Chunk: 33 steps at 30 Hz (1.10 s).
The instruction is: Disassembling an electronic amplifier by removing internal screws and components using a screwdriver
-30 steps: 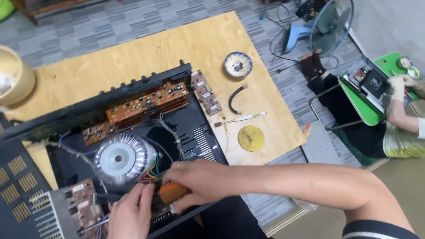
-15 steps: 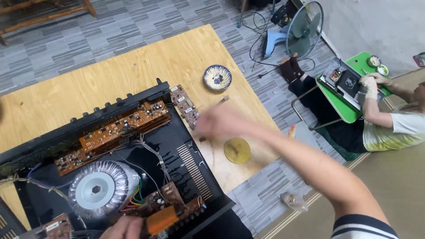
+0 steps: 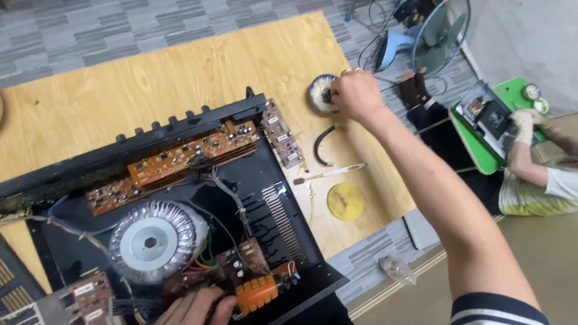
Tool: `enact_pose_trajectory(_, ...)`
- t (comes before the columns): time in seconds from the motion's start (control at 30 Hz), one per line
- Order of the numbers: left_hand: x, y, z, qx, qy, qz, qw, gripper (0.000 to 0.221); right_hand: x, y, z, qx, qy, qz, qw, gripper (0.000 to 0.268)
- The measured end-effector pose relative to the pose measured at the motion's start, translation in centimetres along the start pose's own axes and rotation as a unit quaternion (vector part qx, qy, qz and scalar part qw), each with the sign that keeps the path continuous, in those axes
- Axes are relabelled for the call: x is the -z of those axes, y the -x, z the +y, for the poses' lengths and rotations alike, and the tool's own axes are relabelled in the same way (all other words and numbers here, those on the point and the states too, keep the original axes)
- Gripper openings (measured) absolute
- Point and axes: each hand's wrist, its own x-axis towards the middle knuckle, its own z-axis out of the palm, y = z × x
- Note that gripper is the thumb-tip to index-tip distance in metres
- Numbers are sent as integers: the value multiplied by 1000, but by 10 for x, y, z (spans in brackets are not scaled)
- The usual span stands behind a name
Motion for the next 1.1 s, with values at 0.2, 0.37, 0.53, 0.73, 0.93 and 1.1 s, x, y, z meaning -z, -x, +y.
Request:
enact_pose_trajectory(0.2, 13, -1, 11, 36, -13, -35, 999, 23, -4, -1, 0, 30, 1, -17, 999, 15)
enact_pose_trajectory(0.37, 26, -2, 19, 13, 9, 49, 999, 25, 77, 44, -19, 42, -170, -33, 984, 9)
enact_pose_trajectory(0.53, 41, 0, 21, -7, 79, 89, 993, 45, 168, 134, -93, 163, -457, 43, 873, 10)
enact_pose_trajectory(0.73, 92, 35, 67, 36, 289, 169, 942, 25, 202, 211, -183, 242, -787, -99, 559, 10)
enact_pose_trajectory(0.93, 120, 77, 85, -206, 383, 195, 879, 26, 182, 250, -267, 211, -868, -125, 432, 19)
enact_pose_trajectory(1.1, 126, 95, 75, -150, 415, 223, 869, 24, 173, 272, -304, 145, -925, -104, 334, 26)
